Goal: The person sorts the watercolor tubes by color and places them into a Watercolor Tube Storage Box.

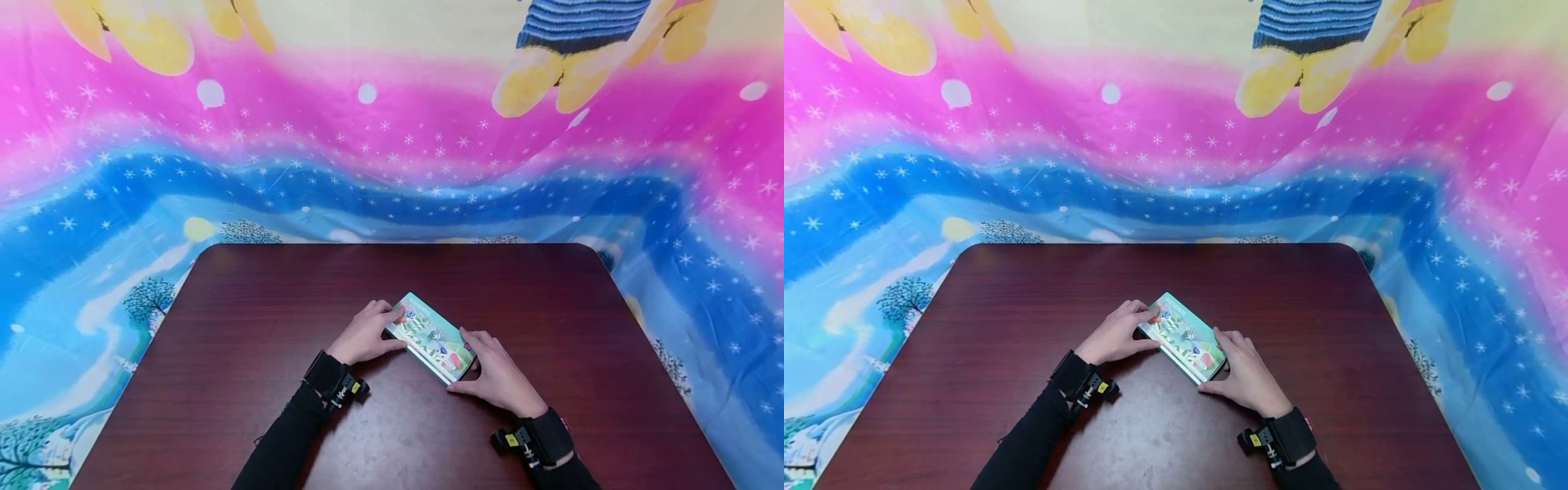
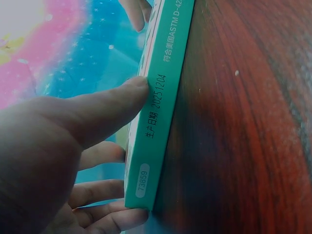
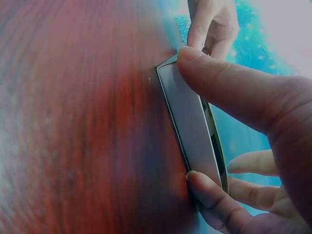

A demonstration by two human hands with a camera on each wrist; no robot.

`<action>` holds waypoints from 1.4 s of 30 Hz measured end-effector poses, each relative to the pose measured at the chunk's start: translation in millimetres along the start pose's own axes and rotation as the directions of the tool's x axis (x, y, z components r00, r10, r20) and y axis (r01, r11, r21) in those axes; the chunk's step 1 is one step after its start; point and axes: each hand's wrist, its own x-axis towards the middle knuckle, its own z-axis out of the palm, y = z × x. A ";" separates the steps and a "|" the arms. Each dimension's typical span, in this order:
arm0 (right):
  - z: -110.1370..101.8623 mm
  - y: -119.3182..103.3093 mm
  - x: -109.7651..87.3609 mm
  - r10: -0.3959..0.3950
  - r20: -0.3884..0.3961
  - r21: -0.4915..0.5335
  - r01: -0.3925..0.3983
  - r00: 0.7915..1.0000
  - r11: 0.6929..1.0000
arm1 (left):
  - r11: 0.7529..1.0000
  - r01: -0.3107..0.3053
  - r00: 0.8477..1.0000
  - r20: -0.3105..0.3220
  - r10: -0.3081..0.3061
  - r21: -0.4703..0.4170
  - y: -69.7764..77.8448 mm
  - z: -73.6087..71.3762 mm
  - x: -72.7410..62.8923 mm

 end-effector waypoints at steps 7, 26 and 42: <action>0.9 0.2 0.4 0.007 -0.006 -0.008 -0.007 1.000 1.000 | 1.000 -0.003 1.000 0.006 0.003 -0.006 -0.5 -0.8 -0.3; 1.3 9.4 0.0 0.007 0.014 -0.010 -0.007 1.000 1.000 | 1.000 0.019 1.000 0.017 -0.018 -0.004 -4.8 0.7 -1.1; 0.8 33.1 5.7 -0.085 -0.016 0.116 0.086 0.996 0.989 | 1.000 0.002 1.000 0.004 -0.002 -0.007 -8.6 -13.4 -7.4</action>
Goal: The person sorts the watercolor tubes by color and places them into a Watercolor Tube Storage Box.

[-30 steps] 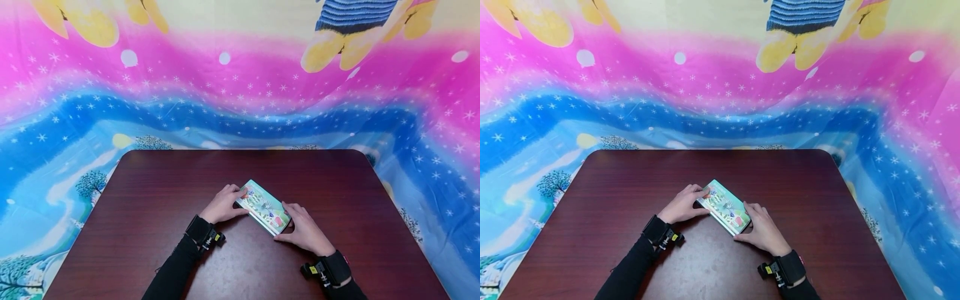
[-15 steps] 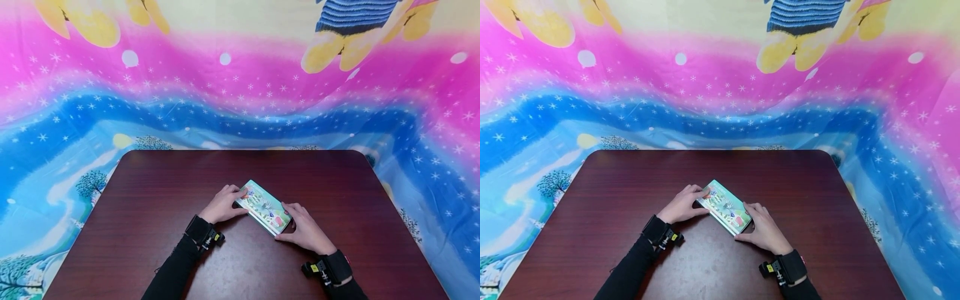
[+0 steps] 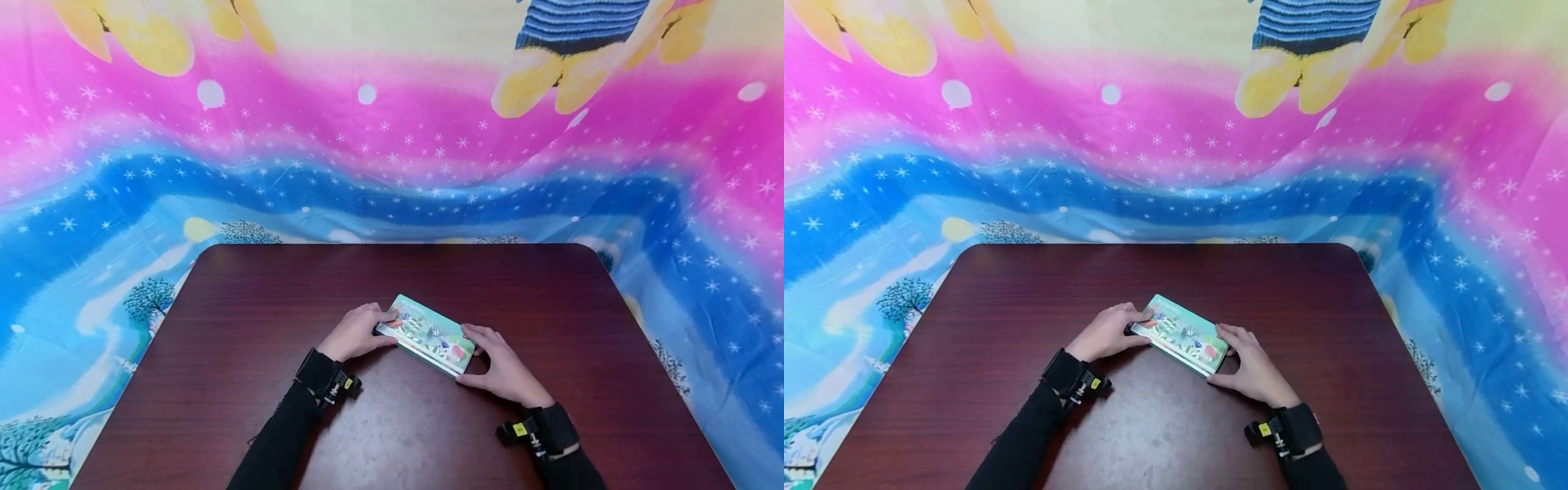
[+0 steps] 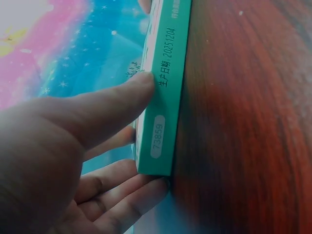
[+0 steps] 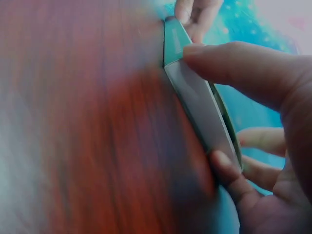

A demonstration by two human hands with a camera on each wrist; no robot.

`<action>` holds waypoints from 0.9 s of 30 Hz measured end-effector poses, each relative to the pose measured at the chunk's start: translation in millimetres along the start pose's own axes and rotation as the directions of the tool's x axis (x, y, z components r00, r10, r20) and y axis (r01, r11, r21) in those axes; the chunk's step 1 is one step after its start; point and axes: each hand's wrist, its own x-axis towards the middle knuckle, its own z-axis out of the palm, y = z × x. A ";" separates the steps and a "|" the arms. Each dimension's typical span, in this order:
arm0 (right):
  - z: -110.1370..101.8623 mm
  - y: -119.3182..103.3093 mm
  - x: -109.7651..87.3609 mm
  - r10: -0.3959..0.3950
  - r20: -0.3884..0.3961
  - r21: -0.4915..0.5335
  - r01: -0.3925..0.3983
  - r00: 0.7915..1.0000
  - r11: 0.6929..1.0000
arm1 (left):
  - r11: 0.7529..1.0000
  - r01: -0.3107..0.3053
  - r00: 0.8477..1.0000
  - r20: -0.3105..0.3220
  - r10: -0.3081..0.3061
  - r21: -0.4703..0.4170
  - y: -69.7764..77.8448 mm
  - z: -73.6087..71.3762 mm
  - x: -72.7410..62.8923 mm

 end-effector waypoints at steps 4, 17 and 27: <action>-3.3 14.3 5.5 -0.032 0.018 0.079 0.031 0.999 0.996 | 1.000 -0.002 1.000 -0.017 0.003 0.008 -4.0 1.8 -6.2; -15.9 29.6 45.0 -0.050 0.114 0.100 0.038 0.992 0.994 | 0.998 0.003 0.999 -0.035 -0.001 0.066 -3.0 5.7 -15.6; -6.6 20.8 89.2 -0.010 0.104 0.082 0.001 0.995 0.997 | 0.982 0.042 0.988 -0.152 -0.014 0.182 -13.9 6.9 -11.2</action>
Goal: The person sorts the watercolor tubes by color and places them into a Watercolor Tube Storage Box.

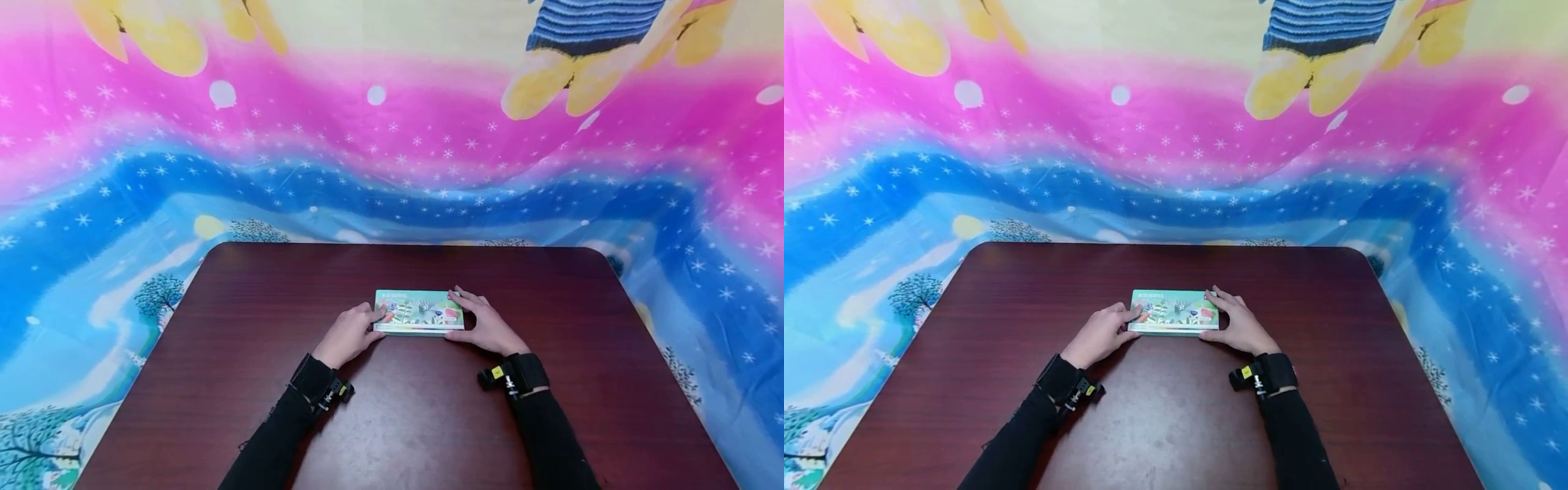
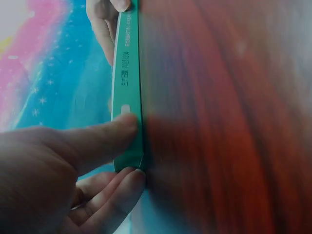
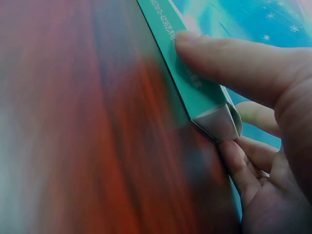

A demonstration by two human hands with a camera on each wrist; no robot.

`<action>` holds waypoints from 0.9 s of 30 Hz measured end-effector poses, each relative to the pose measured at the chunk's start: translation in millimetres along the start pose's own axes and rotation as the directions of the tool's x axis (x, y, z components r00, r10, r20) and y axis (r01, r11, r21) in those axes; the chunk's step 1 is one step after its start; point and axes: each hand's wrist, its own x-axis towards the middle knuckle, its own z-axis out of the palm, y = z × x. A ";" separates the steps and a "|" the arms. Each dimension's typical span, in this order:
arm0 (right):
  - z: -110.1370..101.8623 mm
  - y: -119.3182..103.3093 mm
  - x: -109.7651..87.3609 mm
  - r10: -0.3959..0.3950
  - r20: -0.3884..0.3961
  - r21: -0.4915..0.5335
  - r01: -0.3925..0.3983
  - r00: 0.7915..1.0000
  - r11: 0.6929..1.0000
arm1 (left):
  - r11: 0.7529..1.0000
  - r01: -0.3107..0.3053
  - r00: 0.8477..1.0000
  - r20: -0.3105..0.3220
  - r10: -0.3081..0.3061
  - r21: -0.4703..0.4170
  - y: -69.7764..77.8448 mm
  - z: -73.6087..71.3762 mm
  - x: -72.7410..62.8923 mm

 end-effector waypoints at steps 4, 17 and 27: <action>3.2 -4.9 8.7 0.018 -0.004 0.007 -0.018 1.000 1.000 | 1.000 0.000 0.999 -0.040 -0.001 -0.007 -6.2 -1.1 0.4; 4.2 -5.1 8.1 0.024 -0.014 0.011 -0.024 1.000 1.000 | 0.998 0.018 1.000 -0.022 -0.019 -0.053 -10.3 0.8 -0.5; 3.4 -2.1 8.7 0.014 -0.021 0.005 -0.014 1.000 1.000 | 0.998 0.014 1.000 -0.020 -0.016 -0.055 -10.7 1.6 0.3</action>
